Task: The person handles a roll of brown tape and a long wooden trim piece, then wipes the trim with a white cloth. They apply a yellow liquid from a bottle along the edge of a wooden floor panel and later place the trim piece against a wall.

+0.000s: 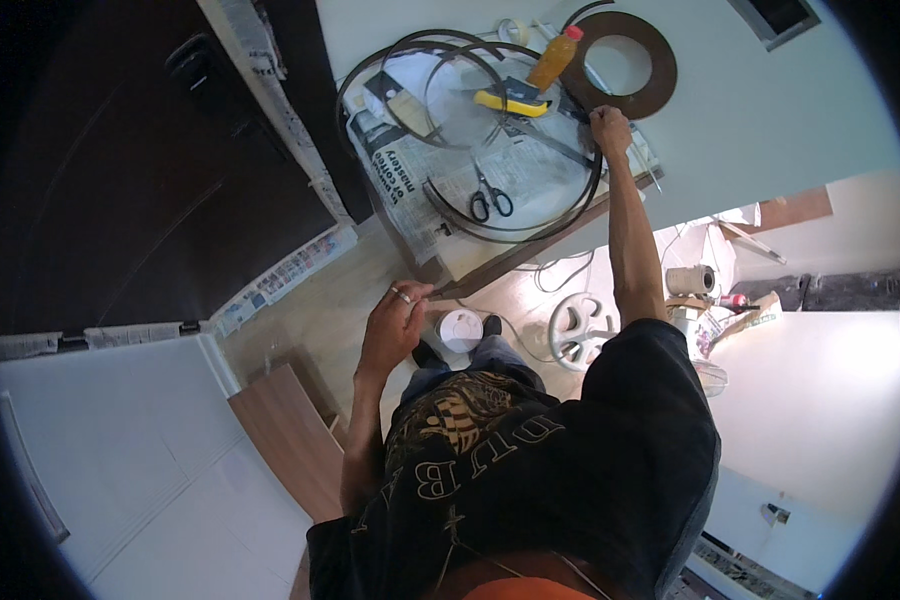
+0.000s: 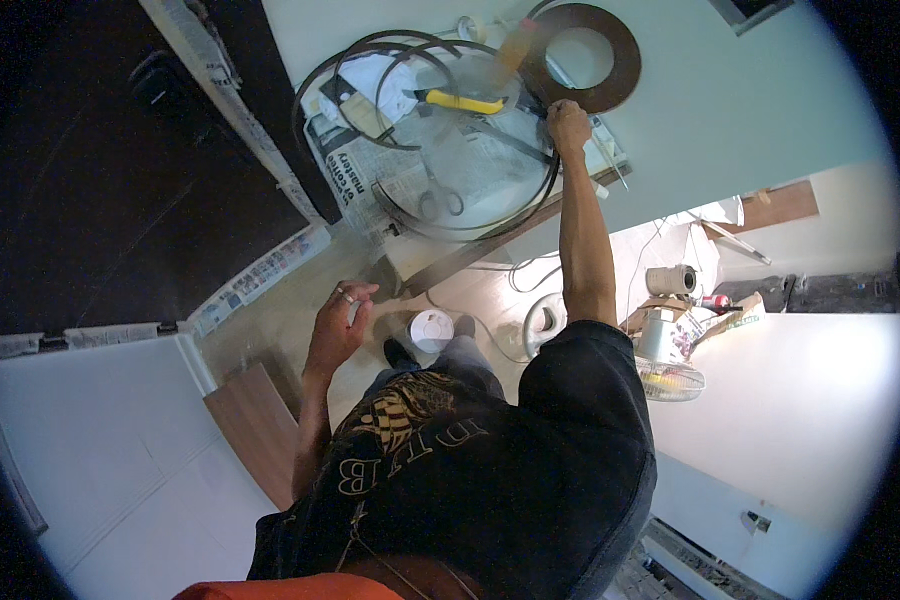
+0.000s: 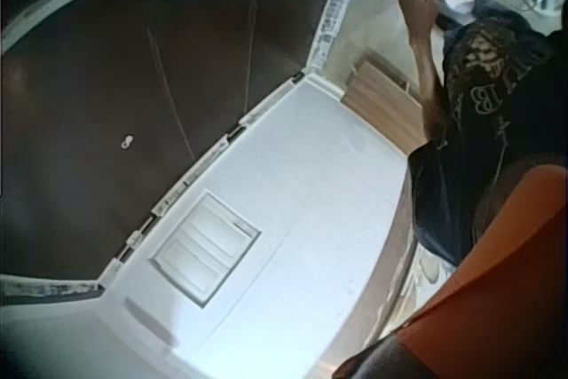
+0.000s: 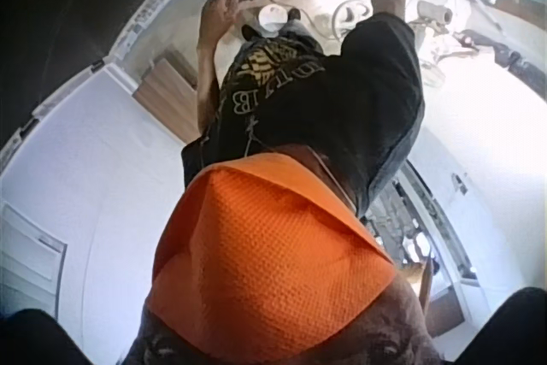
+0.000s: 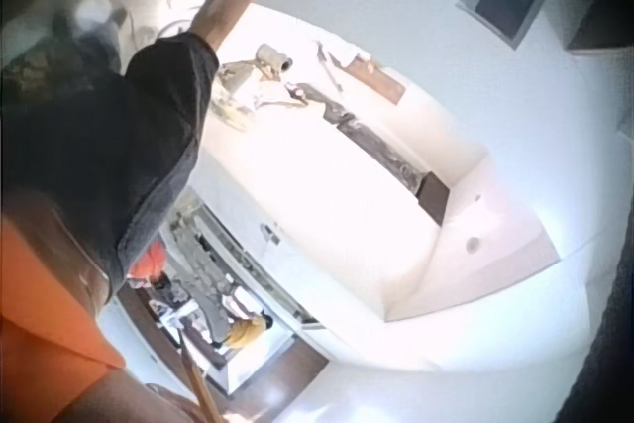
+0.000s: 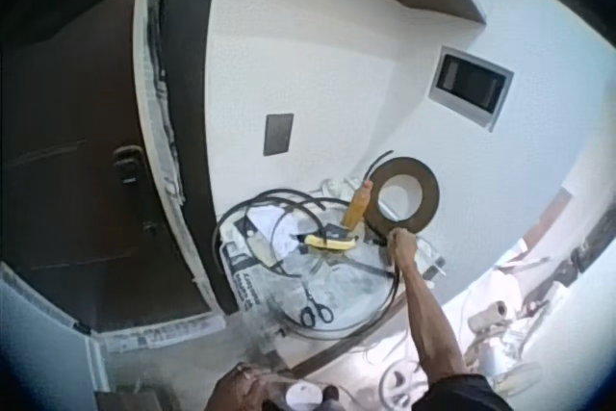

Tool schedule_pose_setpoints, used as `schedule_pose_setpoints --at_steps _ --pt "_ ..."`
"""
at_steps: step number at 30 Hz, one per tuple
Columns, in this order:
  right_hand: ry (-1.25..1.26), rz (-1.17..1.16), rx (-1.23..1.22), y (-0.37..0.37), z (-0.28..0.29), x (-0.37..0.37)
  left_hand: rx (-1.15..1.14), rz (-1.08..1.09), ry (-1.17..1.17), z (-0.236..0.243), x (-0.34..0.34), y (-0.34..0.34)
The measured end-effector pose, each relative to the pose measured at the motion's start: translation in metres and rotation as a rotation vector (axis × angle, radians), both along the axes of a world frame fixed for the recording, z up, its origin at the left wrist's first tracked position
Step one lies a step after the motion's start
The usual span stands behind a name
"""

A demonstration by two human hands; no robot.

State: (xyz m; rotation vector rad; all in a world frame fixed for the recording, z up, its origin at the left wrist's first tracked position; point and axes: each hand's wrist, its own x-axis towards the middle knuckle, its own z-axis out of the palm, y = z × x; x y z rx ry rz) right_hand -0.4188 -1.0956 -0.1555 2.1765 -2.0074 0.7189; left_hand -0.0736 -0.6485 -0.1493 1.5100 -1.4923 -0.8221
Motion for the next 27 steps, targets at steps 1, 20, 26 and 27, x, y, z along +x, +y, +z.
schedule_pose_setpoints --at_steps 1,20,26,27 --pt "-0.01 -0.044 -0.023 -0.001 0.003 0.001 0.01 -0.004 -0.019 0.004 0.001 -0.004" --pt "-1.11 0.37 0.642 -0.091 0.134 -0.021 -0.164 -0.256 0.016 0.02 -0.07 -0.072" --pt "-0.992 0.367 0.587 -0.06 0.185 0.019 -0.207 -0.229 0.03 0.015 -0.081 -0.064" --pt "-0.924 0.381 0.577 -0.061 0.189 0.02 -0.189 -0.227 0.051 0.017 -0.083 -0.063"
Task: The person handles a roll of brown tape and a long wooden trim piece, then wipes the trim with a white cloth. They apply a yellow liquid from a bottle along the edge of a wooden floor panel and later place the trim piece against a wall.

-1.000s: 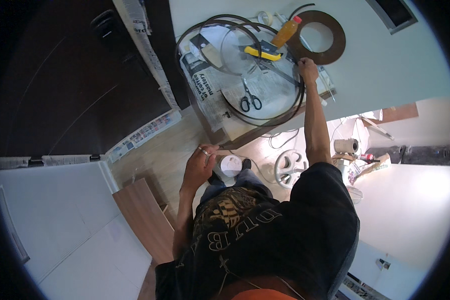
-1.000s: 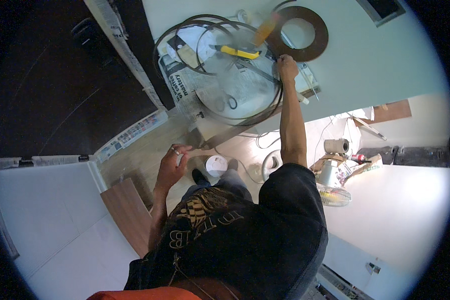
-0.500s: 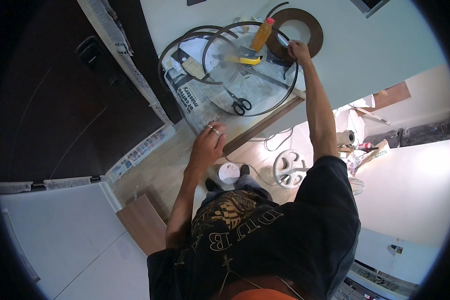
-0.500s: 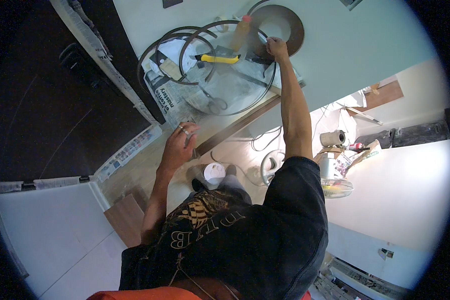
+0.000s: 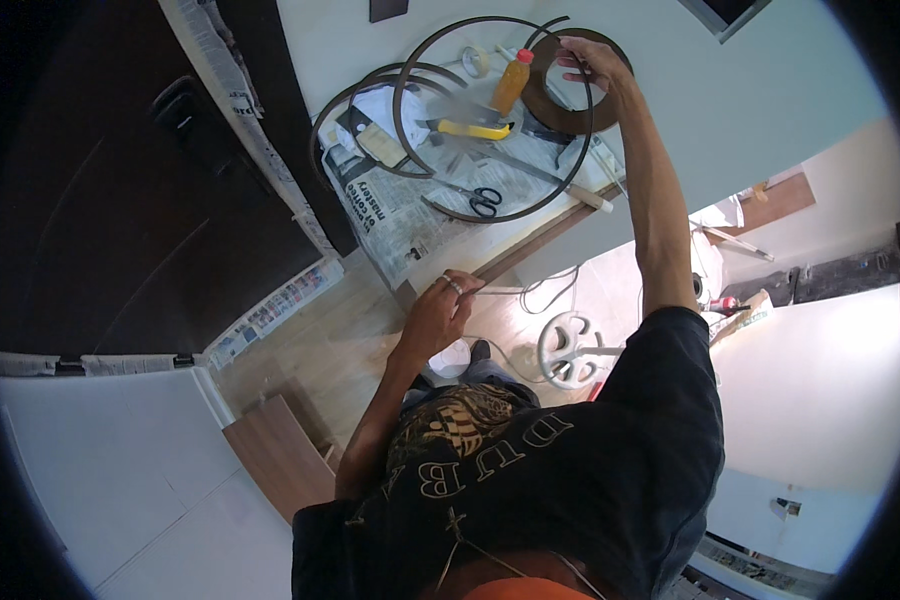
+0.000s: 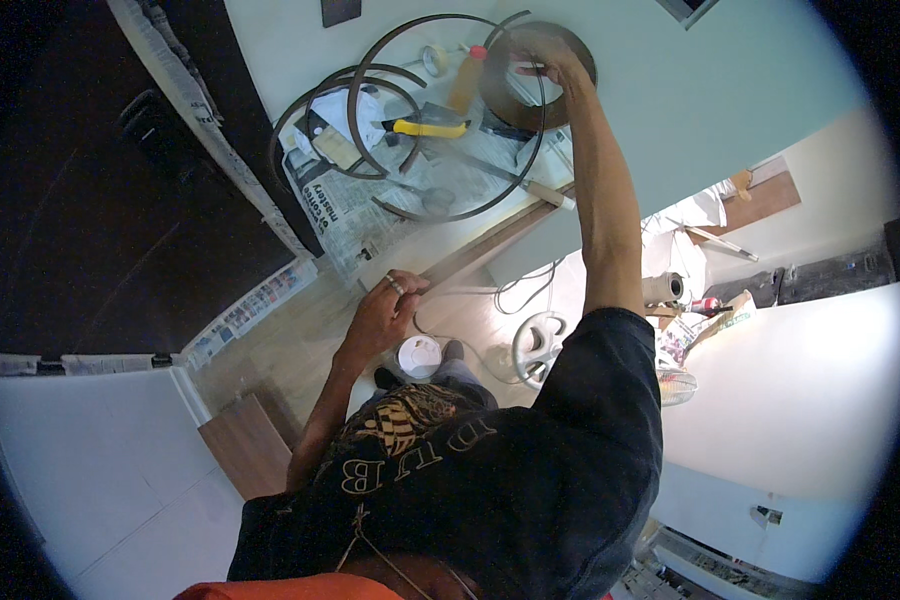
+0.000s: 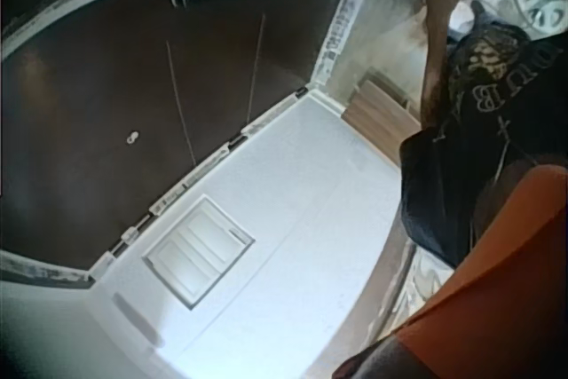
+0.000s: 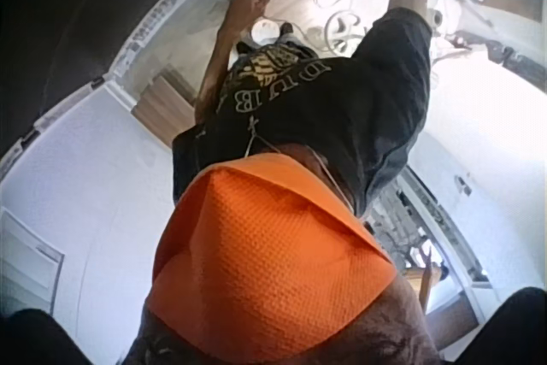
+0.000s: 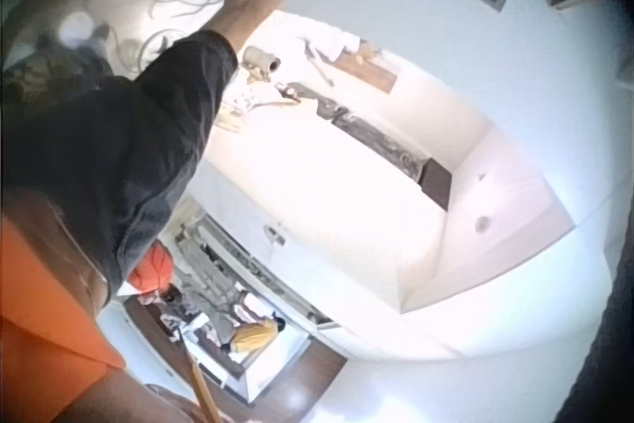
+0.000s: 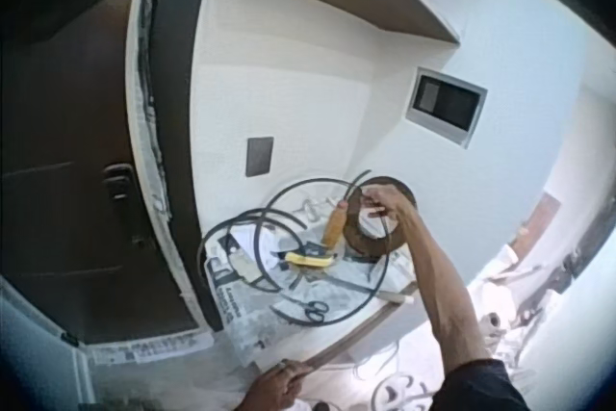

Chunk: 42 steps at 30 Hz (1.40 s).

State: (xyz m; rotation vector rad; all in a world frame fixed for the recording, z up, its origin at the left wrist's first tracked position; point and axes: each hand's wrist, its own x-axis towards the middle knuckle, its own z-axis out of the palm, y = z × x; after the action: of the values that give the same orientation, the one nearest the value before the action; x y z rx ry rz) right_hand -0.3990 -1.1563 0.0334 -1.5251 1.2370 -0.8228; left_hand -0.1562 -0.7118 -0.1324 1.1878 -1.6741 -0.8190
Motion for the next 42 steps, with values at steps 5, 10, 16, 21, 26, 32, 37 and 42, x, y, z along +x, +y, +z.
schedule_pose_setpoints --at_steps 5,10,16,21,26,32,37,42 --pt "0.307 0.175 -0.193 0.013 0.024 0.019 0.014 0.012 -0.01 0.011 -0.005 0.0" --pt "0.013 0.429 -0.11 0.032 0.052 0.038 0.004 0.034 0.016 0.024 -0.007 0.003" --pt "-0.68 0.632 0.048 0.15 0.143 0.097 -0.288 0.255 0.052 0.072 -0.011 -0.009" --pt "-0.962 0.791 -0.07 0.283 0.181 0.156 -0.555 0.391 0.111 0.126 -0.004 -0.015" --pt "-0.977 1.049 -0.184 0.326 0.189 0.2 -0.486 0.484 -0.072 0.12 0.033 0.024" --pt "-0.18 0.815 -0.596 0.221 0.074 0.284 -0.486 0.737 0.102 0.083 0.084 0.149" --pt "0.724 0.676 -0.915 0.061 -0.085 0.314 -0.254 0.931 0.075 0.06 0.11 0.237" --pt "1.229 0.66 -0.712 0.021 -0.149 0.336 0.149 1.08 0.093 0.03 0.111 0.291"
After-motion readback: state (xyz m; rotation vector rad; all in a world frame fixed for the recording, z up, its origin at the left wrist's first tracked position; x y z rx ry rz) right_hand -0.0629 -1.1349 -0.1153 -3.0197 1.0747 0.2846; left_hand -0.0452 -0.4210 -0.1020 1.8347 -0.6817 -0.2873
